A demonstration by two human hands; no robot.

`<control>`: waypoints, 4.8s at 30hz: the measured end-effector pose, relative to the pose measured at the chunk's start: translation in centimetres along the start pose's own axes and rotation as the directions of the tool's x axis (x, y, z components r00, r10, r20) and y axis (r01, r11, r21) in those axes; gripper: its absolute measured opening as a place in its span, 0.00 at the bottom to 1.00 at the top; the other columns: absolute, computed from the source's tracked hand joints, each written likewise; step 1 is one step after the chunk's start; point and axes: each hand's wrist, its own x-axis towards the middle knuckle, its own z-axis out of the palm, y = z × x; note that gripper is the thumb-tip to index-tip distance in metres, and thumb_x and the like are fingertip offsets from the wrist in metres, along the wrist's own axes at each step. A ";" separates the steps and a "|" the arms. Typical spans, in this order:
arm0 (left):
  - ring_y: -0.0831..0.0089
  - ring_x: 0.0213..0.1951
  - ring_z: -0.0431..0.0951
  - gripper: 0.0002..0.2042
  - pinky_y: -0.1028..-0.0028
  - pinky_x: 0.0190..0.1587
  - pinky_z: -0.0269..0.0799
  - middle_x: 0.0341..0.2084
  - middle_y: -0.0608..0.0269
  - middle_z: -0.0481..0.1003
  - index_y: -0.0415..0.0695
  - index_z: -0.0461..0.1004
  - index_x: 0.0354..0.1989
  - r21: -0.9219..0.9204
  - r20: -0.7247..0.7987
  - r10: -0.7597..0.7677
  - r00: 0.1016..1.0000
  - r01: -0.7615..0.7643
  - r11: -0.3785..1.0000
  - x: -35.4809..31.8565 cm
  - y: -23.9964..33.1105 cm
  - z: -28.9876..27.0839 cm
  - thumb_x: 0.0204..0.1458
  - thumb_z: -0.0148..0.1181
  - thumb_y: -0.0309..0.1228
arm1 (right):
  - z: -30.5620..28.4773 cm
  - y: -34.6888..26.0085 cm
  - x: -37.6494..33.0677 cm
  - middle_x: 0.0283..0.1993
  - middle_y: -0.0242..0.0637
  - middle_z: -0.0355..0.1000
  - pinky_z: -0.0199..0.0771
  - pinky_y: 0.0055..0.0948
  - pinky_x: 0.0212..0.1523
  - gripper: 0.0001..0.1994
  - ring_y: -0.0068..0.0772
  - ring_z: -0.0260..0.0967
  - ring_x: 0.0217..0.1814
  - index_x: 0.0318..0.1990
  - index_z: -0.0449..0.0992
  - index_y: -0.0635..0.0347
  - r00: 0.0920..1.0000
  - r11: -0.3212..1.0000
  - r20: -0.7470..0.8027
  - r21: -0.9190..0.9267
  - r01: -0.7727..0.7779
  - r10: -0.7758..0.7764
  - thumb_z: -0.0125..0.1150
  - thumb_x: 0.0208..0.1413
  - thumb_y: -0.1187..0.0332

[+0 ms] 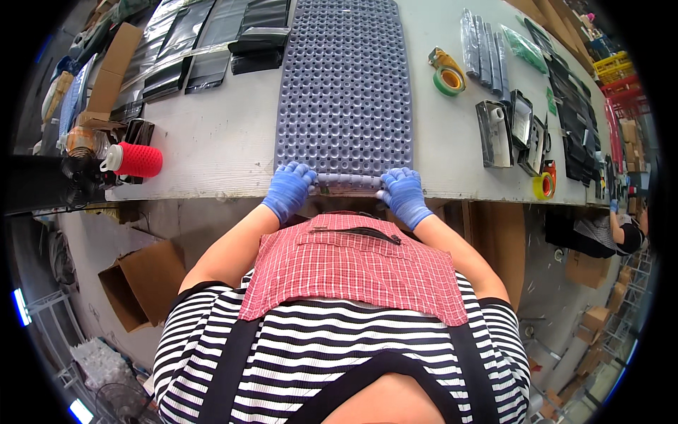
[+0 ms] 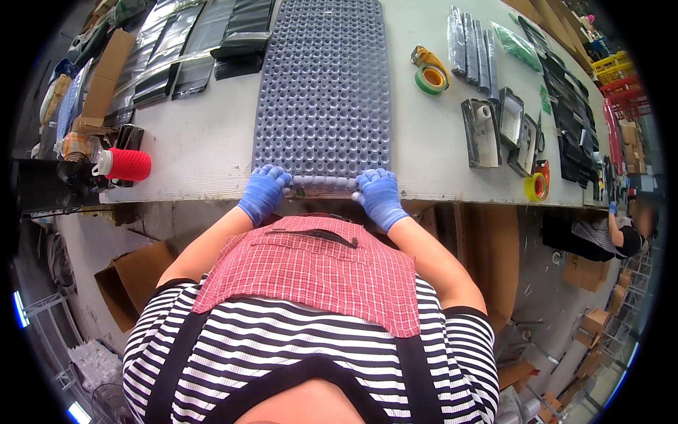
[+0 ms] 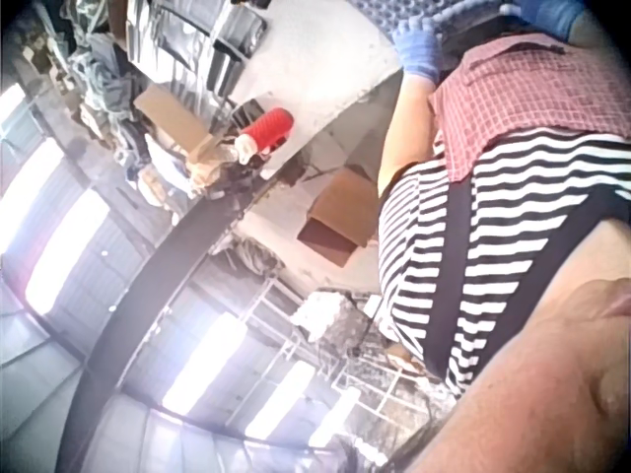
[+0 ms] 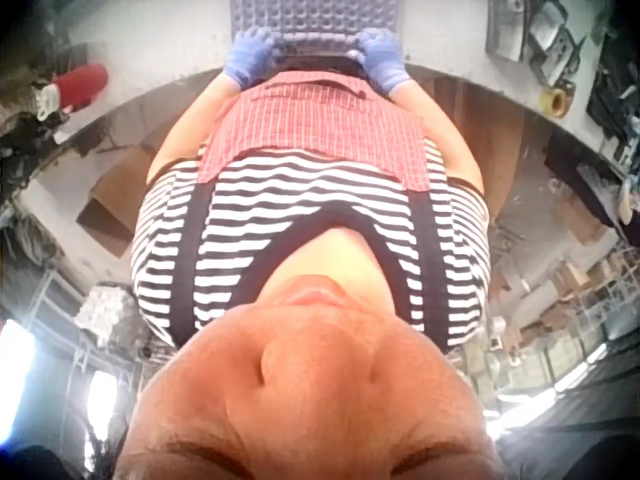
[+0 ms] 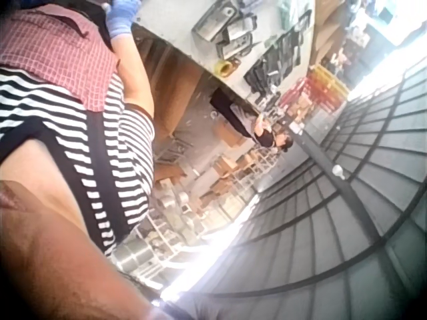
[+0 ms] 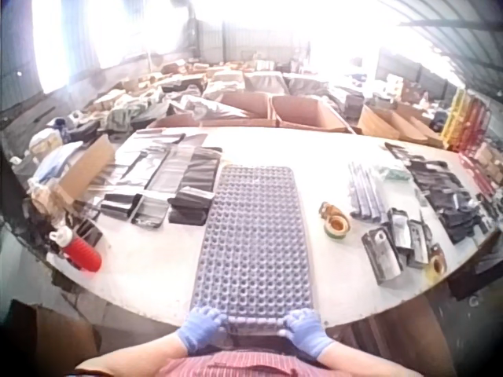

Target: The person picks up a gray textured plastic mat from a box, rolls it tightly by hand, wraps it in a clear plastic sheet, and then slides the rolled mat into a black plastic sleeve.

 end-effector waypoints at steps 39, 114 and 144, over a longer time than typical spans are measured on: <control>0.57 0.52 0.73 0.15 0.57 0.57 0.65 0.42 0.60 0.77 0.50 0.80 0.45 -0.140 -0.227 -0.149 0.962 0.119 0.983 8.8 1.2 -0.8 0.47 0.69 0.34 | 0.9 4.3 9.7 0.51 0.36 0.76 0.68 0.43 0.59 0.14 0.44 0.70 0.56 0.47 0.81 0.52 0.990 0.967 0.101 0.225 -0.117 0.096 0.63 0.56 0.60; 0.58 0.50 0.75 0.21 0.60 0.57 0.67 0.48 0.57 0.75 0.48 0.69 0.59 0.013 -0.036 0.022 0.999 -0.022 1.000 11.4 -5.0 -0.3 0.56 0.55 0.30 | -0.5 2.7 12.9 0.57 0.34 0.72 0.55 0.49 0.66 0.26 0.41 0.65 0.62 0.59 0.72 0.46 0.988 0.998 0.144 -0.024 -0.054 0.057 0.67 0.51 0.59; 0.56 0.67 0.60 0.26 0.51 0.69 0.49 0.64 0.57 0.65 0.50 0.68 0.64 -0.059 -0.114 -0.135 0.984 0.129 0.990 16.6 -3.2 -1.5 0.58 0.57 0.45 | -0.4 7.3 20.2 0.48 0.35 0.77 0.65 0.41 0.60 0.18 0.41 0.70 0.54 0.49 0.82 0.51 1.000 0.956 -0.006 0.292 -0.020 0.023 0.65 0.53 0.55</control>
